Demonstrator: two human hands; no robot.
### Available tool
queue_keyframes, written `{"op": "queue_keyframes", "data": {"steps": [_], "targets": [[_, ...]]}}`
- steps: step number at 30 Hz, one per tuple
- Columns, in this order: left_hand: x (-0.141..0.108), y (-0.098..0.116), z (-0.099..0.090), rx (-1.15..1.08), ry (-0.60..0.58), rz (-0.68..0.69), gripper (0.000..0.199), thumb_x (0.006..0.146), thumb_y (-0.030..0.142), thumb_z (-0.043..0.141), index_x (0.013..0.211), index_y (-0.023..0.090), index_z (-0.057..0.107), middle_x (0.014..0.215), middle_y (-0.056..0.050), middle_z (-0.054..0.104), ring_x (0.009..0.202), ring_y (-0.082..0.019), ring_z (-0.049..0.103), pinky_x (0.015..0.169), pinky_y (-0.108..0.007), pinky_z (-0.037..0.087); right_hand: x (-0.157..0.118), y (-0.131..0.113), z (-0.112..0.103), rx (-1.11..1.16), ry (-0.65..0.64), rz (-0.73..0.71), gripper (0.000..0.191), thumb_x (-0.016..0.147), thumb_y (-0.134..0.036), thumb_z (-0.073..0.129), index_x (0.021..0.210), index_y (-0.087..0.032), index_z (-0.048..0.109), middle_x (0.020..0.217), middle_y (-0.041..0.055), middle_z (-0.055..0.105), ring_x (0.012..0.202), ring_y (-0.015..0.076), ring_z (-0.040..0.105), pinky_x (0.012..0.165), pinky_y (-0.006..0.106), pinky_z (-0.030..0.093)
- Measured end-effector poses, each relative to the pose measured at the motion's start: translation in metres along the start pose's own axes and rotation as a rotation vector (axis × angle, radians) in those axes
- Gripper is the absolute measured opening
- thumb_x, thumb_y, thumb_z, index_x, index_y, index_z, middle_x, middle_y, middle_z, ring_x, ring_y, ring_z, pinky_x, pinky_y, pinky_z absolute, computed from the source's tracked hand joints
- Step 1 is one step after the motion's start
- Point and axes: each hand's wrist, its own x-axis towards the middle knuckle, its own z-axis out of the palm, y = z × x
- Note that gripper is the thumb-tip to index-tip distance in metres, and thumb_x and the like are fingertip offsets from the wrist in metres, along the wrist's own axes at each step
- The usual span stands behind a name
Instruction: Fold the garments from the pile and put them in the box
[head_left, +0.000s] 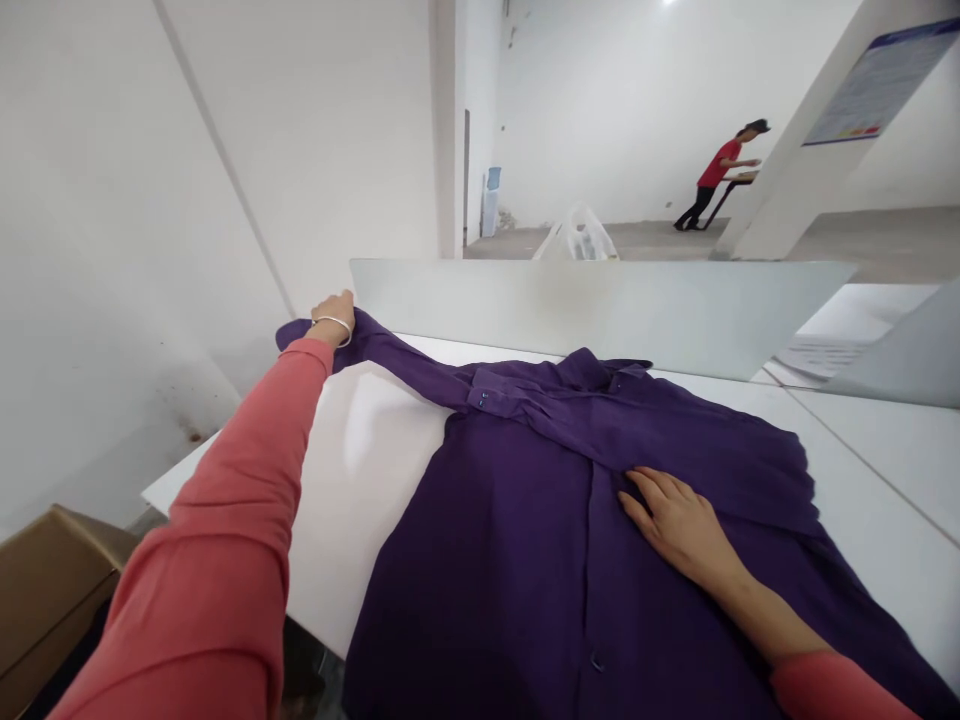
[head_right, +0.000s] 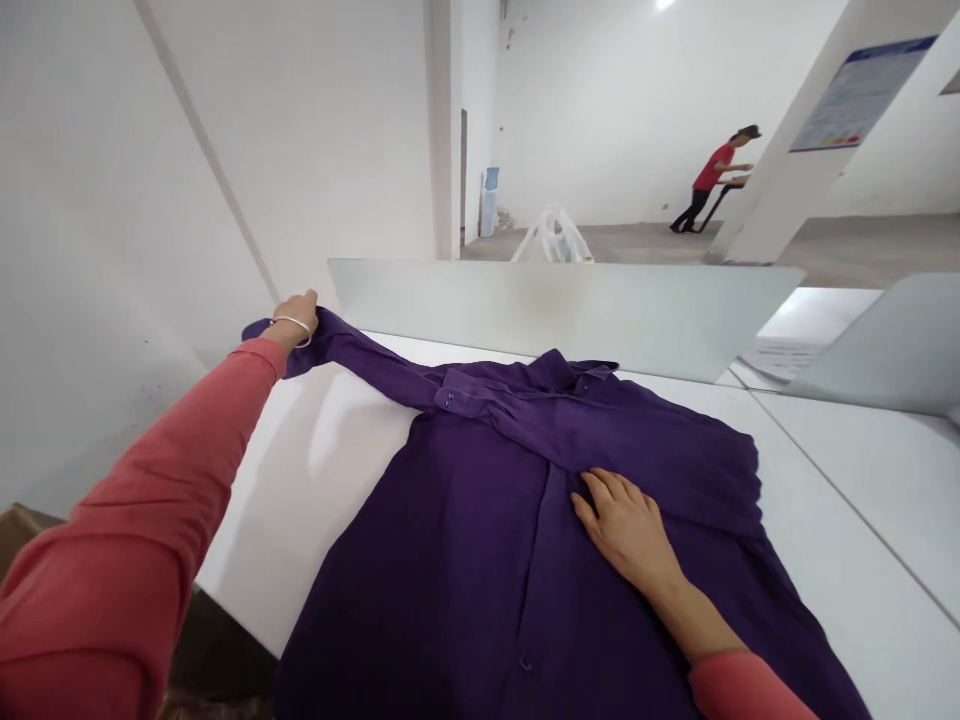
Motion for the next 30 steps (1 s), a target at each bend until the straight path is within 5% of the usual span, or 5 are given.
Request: {"op": "queue_keyframes", "data": {"steps": [7, 13, 19, 26, 30], "targets": [[0.035, 0.017, 0.001, 0.137, 0.166, 0.057, 0.038, 0.082, 0.009, 0.025, 0.115, 0.011, 0.042, 0.109, -0.018, 0.048, 0.102, -0.028, 0.049, 0.082, -0.042, 0.036, 0.002, -0.001, -0.003, 0.025, -0.002, 0.023, 0.048, 0.083, -0.044, 0.023, 0.104, -0.015, 0.056, 0.111, 0.0091, 0.054, 0.104, 0.0252, 0.046, 0.082, 0.041, 0.04], [0.046, 0.026, 0.003, 0.185, 0.111, 0.125, 0.034, 0.082, 0.015, 0.029, 0.11, 0.007, 0.047, 0.104, -0.016, 0.052, 0.1, -0.026, 0.049, 0.081, -0.034, 0.038, 0.003, -0.002, -0.005, 0.045, -0.007, 0.047, 0.046, 0.082, -0.043, 0.025, 0.103, -0.017, 0.056, 0.111, 0.0095, 0.053, 0.104, 0.0253, 0.046, 0.082, 0.043, 0.039], [0.037, 0.059, -0.017, 0.125, 0.028, 0.247, 0.029, 0.071, 0.017, 0.048, 0.097, 0.013, 0.06, 0.096, -0.006, 0.06, 0.098, -0.023, 0.053, 0.083, -0.028, 0.04, 0.003, -0.003, -0.006, 0.034, 0.008, 0.045, 0.045, 0.083, -0.042, 0.025, 0.103, -0.016, 0.056, 0.111, 0.0096, 0.054, 0.104, 0.0257, 0.046, 0.082, 0.043, 0.039], [-0.01, 0.126, -0.058, -0.308, -0.1, 0.363, 0.023, 0.064, 0.018, 0.061, 0.087, 0.017, 0.065, 0.08, 0.002, 0.062, 0.082, -0.016, 0.057, 0.078, -0.026, 0.042, 0.003, -0.005, -0.01, 0.017, 0.009, 0.033, 0.043, 0.085, -0.039, 0.026, 0.104, -0.015, 0.056, 0.112, 0.0089, 0.053, 0.105, 0.0251, 0.045, 0.082, 0.042, 0.039], [-0.04, 0.178, -0.069, -0.734, -0.329, 0.38, 0.019, 0.066, 0.014, 0.062, 0.085, 0.014, 0.064, 0.071, 0.001, 0.059, 0.073, -0.014, 0.057, 0.07, -0.028, 0.045, 0.003, -0.006, -0.011, 0.007, 0.006, 0.026, 0.042, 0.085, -0.037, 0.027, 0.105, -0.014, 0.055, 0.113, 0.0092, 0.053, 0.105, 0.0248, 0.045, 0.082, 0.041, 0.039]]}}
